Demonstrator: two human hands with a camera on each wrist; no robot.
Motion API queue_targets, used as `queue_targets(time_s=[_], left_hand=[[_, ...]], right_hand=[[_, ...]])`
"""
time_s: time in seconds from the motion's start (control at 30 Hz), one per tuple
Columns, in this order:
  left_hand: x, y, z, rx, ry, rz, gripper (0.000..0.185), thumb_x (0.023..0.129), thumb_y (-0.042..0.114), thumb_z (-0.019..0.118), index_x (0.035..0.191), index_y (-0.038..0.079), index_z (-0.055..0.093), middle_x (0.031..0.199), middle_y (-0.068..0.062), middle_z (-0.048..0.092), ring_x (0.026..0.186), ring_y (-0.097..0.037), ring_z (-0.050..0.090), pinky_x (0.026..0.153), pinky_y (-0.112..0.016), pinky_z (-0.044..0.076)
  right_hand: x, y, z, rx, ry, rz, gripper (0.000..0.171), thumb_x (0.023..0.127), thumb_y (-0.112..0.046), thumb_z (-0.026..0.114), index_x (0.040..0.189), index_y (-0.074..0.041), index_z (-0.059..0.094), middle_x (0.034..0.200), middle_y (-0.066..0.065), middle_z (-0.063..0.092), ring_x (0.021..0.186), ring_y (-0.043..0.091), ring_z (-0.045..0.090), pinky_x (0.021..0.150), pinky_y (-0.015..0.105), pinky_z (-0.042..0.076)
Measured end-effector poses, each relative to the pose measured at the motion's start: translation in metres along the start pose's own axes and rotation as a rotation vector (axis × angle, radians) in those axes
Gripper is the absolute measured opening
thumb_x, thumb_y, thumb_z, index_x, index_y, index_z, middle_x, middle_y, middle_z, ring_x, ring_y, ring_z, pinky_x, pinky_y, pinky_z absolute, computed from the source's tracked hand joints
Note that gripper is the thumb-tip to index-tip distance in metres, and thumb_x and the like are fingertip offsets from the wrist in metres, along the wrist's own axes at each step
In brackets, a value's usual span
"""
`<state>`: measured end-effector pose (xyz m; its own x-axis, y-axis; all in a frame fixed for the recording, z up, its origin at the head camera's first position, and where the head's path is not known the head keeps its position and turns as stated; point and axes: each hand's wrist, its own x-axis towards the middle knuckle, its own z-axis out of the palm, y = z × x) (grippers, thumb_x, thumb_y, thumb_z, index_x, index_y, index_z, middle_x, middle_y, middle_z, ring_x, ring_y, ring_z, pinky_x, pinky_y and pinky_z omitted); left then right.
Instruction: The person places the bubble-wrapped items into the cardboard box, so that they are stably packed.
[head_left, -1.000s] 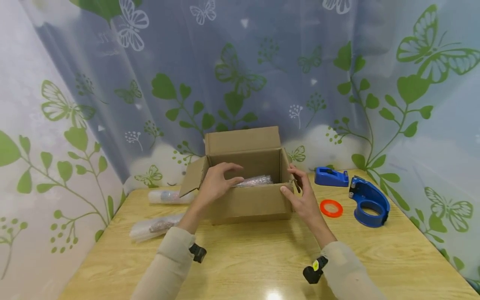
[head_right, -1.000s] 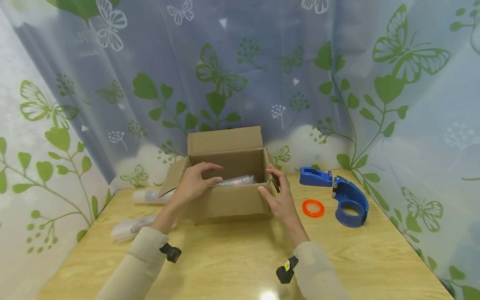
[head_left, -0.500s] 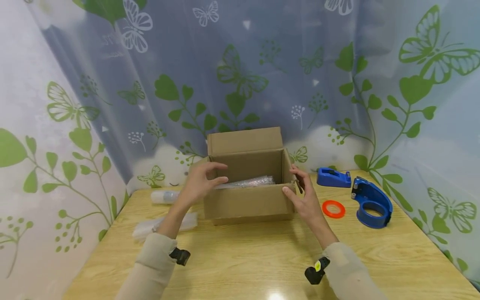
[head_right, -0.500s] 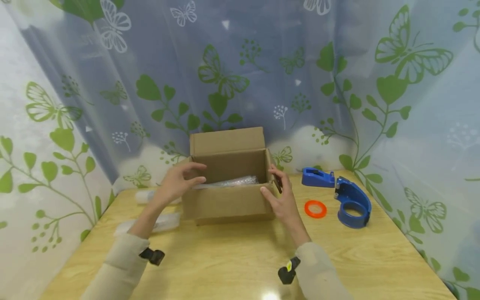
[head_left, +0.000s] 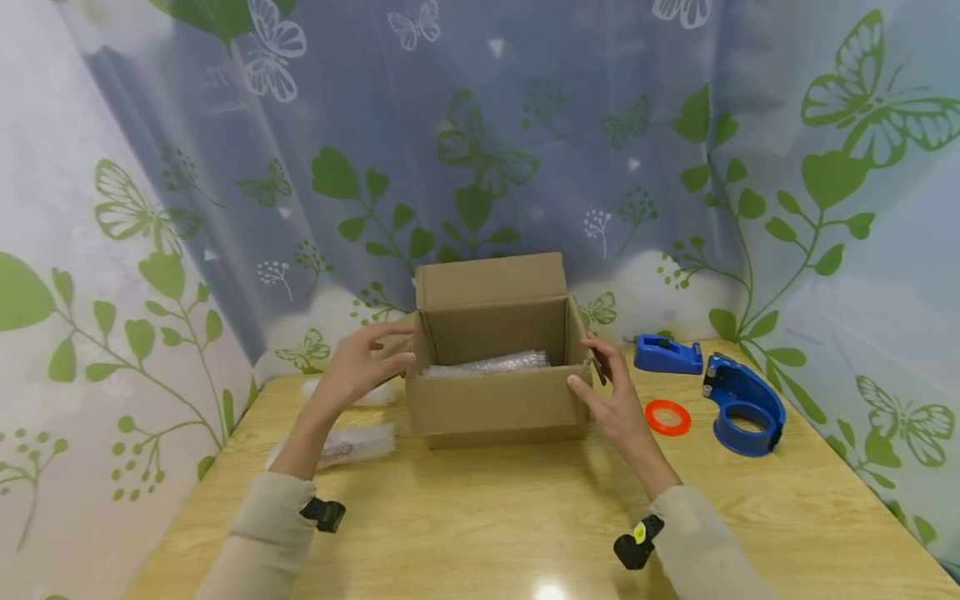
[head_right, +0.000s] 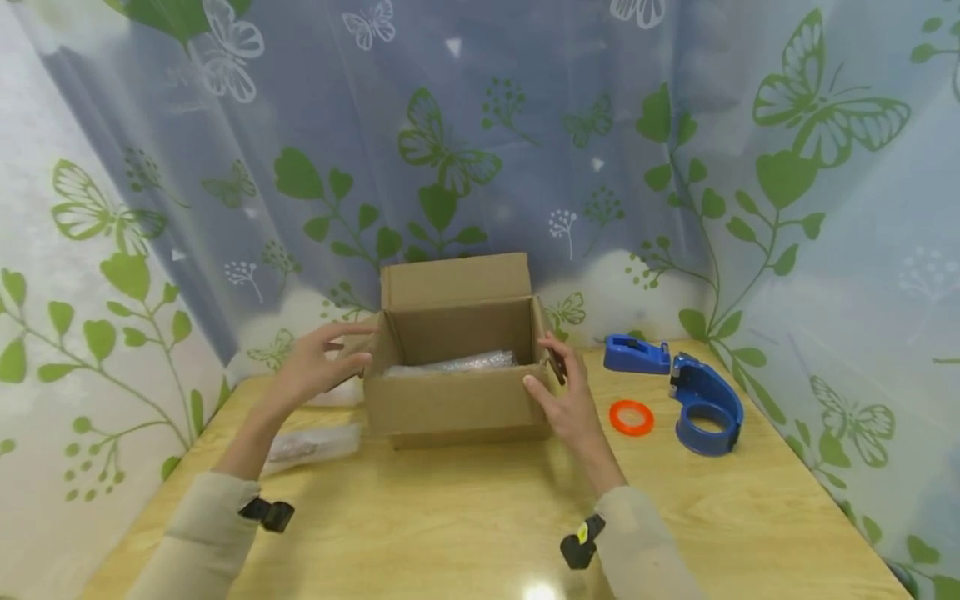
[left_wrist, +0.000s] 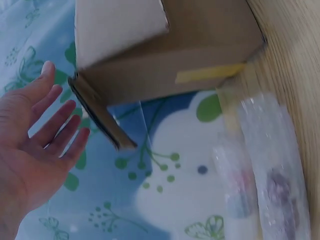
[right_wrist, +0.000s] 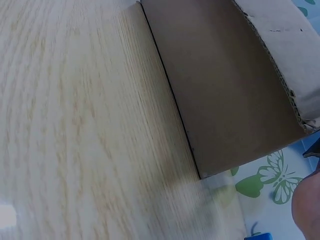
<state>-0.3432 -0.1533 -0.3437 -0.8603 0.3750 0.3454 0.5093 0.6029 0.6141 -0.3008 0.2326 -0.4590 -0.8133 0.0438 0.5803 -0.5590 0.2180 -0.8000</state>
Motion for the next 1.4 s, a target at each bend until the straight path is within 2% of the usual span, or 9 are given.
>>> queue_targets(time_s=[0.2,0.4,0.57,0.73,0.83,0.93,1.17,1.23,1.4], left_hand=[[-0.010,-0.022,-0.016,0.023,-0.020,-0.009,0.052,0.100,0.029,0.073,0.146,0.011,0.060,0.154,-0.015,0.053,0.141,-0.042,0.047,0.112,-0.060,0.042],[-0.028,-0.051,-0.034,0.061,-0.033,-0.095,0.053,0.101,0.038,0.070,0.146,0.011,0.060,0.151,-0.017,0.054,0.139,-0.043,0.047,0.110,-0.061,0.043],[-0.047,-0.080,-0.045,0.170,-0.051,-0.162,0.050,0.104,0.038,0.065,0.146,0.011,0.060,0.148,-0.020,0.057,0.135,-0.046,0.051,0.108,-0.062,0.045],[-0.060,-0.101,-0.049,0.191,-0.047,-0.155,0.045,0.104,0.027,0.066,0.140,0.001,0.063,0.140,-0.025,0.062,0.130,-0.048,0.055,0.105,-0.063,0.048],[-0.067,-0.111,-0.050,0.182,-0.049,-0.155,0.045,0.104,0.028,0.067,0.139,-0.002,0.063,0.138,-0.026,0.063,0.128,-0.049,0.057,0.103,-0.064,0.049],[-0.074,-0.119,-0.051,0.189,-0.067,-0.190,0.050,0.105,0.033,0.065,0.141,-0.001,0.062,0.140,-0.026,0.061,0.128,-0.050,0.056,0.102,-0.064,0.049],[-0.088,-0.129,-0.053,0.193,-0.110,-0.259,0.054,0.105,0.037,0.063,0.143,-0.001,0.059,0.141,-0.029,0.059,0.126,-0.055,0.055,0.097,-0.063,0.052],[-0.091,-0.133,-0.053,0.197,-0.125,-0.262,0.053,0.105,0.038,0.064,0.143,0.001,0.060,0.142,-0.029,0.059,0.127,-0.055,0.055,0.096,-0.063,0.052],[-0.098,-0.143,-0.049,0.176,-0.185,-0.243,0.056,0.103,0.037,0.067,0.145,0.001,0.058,0.147,-0.029,0.054,0.133,-0.052,0.051,0.104,-0.065,0.047]], right_hand=[[0.001,-0.002,0.002,-0.014,0.003,-0.007,0.058,0.102,-0.004,0.065,0.155,-0.011,0.042,0.167,0.012,0.031,0.153,0.033,0.030,0.124,0.059,0.023],[0.001,-0.004,0.003,0.001,0.013,-0.011,0.058,0.101,0.002,0.064,0.153,-0.002,0.040,0.166,0.022,0.029,0.153,0.042,0.027,0.123,0.064,0.020],[0.001,-0.005,0.003,-0.014,0.012,0.004,0.057,0.102,-0.004,0.065,0.154,-0.009,0.042,0.167,0.013,0.031,0.154,0.034,0.029,0.124,0.060,0.022],[0.001,-0.002,0.003,-0.004,0.026,0.024,0.056,0.102,-0.009,0.066,0.153,-0.012,0.044,0.166,0.009,0.033,0.152,0.029,0.031,0.122,0.058,0.025],[0.002,-0.003,0.003,-0.008,0.038,0.045,0.054,0.103,-0.012,0.066,0.152,-0.011,0.045,0.165,0.008,0.034,0.151,0.029,0.032,0.121,0.058,0.026],[0.003,-0.005,0.005,-0.005,0.057,0.054,0.049,0.105,-0.015,0.063,0.151,-0.010,0.047,0.164,0.008,0.036,0.149,0.029,0.034,0.121,0.057,0.027],[0.004,-0.022,0.011,0.005,0.119,0.071,0.040,0.106,-0.012,0.060,0.143,0.000,0.052,0.158,0.018,0.042,0.144,0.033,0.040,0.116,0.055,0.031],[0.006,-0.011,0.011,-0.008,0.143,0.055,0.038,0.105,-0.014,0.063,0.141,-0.003,0.055,0.155,0.014,0.046,0.142,0.030,0.042,0.115,0.052,0.033],[0.008,-0.007,0.012,-0.017,0.159,0.028,0.036,0.103,-0.014,0.066,0.138,-0.007,0.058,0.151,0.010,0.050,0.139,0.026,0.046,0.114,0.050,0.036]])
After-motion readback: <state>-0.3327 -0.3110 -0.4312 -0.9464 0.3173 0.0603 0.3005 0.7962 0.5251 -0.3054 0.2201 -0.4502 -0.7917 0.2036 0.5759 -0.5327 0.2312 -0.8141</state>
